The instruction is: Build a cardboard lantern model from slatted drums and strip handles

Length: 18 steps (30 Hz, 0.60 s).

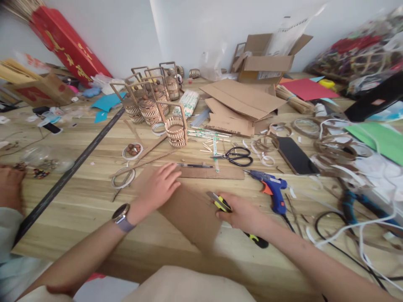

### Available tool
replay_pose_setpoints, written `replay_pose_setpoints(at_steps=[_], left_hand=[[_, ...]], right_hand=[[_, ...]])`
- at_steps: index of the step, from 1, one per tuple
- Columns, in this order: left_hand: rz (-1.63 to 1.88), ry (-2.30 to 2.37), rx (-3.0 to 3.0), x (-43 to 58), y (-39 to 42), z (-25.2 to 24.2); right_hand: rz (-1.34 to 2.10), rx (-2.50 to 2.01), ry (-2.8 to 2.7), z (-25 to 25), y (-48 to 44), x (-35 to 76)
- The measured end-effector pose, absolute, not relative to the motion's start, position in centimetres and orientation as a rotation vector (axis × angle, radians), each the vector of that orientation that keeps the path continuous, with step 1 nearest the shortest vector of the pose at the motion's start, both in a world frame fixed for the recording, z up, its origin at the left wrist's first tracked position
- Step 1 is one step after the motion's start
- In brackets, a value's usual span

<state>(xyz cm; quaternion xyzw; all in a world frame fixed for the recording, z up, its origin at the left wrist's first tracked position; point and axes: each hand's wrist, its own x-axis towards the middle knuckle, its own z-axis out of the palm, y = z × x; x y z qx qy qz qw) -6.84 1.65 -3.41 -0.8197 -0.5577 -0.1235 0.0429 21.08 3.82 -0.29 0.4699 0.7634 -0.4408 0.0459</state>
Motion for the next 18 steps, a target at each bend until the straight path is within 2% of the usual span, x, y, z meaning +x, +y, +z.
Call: replay_pose_setpoints(at_steps=[4,12,18], left_hand=[[-0.351,-1.67,-2.712,-4.3,1.4,-4.5],[-0.178,-1.778,-2.699,-3.4,2.0,-5.3],[-0.27,-1.664,-2.756,-1.9,2.1,-4.8]], right_hand=[[-1.161,1.345,2.461,-0.2,4.5,20.4],[-0.395,1.296,2.413,1.8,3.7,19.6],[-0.235,1.096,2.422,2.2,2.8,18.6]])
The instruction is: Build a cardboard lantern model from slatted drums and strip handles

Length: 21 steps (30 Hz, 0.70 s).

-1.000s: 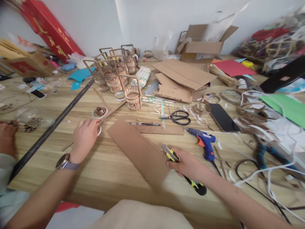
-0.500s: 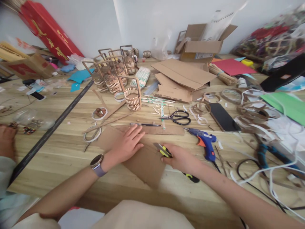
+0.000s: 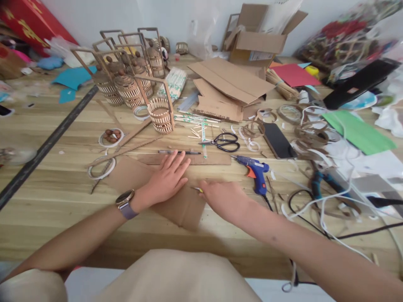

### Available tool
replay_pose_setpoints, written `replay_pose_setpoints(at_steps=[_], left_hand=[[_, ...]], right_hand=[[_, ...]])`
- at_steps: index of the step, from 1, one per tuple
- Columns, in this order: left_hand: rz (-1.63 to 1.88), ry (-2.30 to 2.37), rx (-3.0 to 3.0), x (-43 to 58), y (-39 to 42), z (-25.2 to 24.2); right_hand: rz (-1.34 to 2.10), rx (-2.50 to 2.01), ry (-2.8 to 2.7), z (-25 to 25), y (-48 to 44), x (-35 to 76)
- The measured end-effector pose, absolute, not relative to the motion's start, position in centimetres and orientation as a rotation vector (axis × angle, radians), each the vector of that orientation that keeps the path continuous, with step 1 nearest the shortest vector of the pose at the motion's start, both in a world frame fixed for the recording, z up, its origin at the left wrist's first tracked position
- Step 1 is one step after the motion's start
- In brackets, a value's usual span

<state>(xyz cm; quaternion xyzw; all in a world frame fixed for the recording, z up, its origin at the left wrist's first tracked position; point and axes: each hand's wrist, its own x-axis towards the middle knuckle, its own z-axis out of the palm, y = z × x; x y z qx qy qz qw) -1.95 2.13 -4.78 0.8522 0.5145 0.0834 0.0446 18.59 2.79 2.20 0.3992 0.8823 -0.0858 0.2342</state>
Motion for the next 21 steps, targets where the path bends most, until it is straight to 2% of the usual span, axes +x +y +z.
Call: replay_pose_setpoints(at_steps=[21], left_hand=[[0.296,1.571,2.619,-1.2,2.4,-6.2]], right_hand=[[-0.176,0.966,2.278,3.1,3.2,16.6]])
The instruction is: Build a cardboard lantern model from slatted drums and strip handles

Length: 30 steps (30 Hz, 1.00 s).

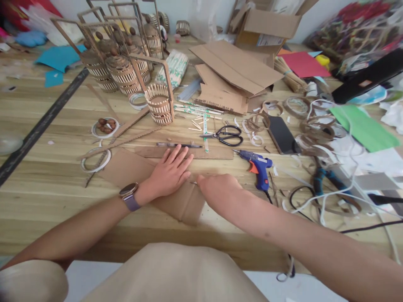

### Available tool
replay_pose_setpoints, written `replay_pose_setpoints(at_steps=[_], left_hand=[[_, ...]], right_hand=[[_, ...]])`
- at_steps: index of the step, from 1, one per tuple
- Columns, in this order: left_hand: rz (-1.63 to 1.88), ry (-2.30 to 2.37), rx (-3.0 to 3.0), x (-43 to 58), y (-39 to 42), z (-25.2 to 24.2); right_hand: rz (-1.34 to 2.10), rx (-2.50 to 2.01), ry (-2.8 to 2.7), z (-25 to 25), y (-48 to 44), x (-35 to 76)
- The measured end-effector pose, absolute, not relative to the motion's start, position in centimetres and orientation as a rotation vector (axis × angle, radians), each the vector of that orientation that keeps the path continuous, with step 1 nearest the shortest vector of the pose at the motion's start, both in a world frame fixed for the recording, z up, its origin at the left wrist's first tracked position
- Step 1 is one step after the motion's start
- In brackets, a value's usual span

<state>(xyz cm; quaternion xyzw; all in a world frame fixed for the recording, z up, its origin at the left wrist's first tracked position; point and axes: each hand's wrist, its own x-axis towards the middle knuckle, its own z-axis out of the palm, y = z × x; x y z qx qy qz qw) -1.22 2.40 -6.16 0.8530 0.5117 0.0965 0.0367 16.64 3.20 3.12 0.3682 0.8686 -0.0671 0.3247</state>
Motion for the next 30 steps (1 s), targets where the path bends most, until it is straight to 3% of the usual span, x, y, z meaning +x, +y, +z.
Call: replay_pose_setpoints(at_steps=[30], left_hand=[[0.292,1.611,2.668,-1.4,2.3,-6.3]], right_hand=[[0.025,0.967,2.345,1.3,2.1,18.6]])
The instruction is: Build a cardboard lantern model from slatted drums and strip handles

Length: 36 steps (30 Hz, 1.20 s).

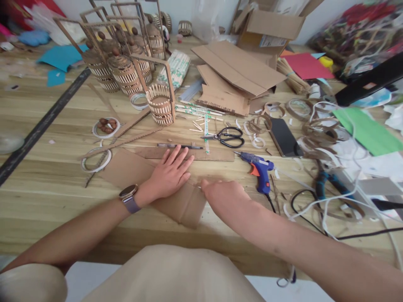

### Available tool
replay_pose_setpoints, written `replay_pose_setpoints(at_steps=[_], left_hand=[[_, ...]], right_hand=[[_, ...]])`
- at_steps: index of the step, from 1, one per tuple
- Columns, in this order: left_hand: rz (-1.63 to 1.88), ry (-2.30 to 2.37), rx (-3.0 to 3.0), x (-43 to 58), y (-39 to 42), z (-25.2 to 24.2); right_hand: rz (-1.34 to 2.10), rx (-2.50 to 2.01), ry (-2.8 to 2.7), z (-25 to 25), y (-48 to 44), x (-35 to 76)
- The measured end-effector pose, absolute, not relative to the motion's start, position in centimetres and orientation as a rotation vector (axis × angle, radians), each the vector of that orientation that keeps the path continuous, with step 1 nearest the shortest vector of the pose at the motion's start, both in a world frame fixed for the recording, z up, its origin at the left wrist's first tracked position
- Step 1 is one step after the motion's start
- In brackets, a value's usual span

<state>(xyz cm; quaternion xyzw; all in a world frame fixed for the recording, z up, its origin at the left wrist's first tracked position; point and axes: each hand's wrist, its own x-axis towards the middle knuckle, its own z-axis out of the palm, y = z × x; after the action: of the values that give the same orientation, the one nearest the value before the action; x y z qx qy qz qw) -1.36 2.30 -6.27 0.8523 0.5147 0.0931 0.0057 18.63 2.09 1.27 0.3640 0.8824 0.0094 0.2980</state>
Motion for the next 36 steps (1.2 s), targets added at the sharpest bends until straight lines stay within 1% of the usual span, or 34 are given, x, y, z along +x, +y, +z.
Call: replay_pose_setpoints(at_steps=[10,16,21,26,31,36], left_hand=[[0.302,1.633,2.672,-1.3,2.3,-6.2],[0.297,1.639,2.674,-1.3,2.3,-6.3],[0.309,1.649,2.686,-1.2,2.3,-6.5],[0.321,1.647,2.706,-1.2,2.2,-6.5],[0.307,1.647,2.695,-1.3,2.2,-6.2],[0.291,1.635,2.667,-1.3,2.2,-6.0]], right_hand=[[0.046,0.982,2.333,2.2,1.5,20.6],[0.036,1.098,2.282,1.0,0.7,24.3],[-0.089,1.198,2.239,1.7,0.8,26.4],[-0.152,1.257,2.328,3.0,1.6,22.4],[-0.187,1.165,2.405,1.9,2.3,18.0],[-0.166,1.141,2.403,1.1,2.6,16.8]])
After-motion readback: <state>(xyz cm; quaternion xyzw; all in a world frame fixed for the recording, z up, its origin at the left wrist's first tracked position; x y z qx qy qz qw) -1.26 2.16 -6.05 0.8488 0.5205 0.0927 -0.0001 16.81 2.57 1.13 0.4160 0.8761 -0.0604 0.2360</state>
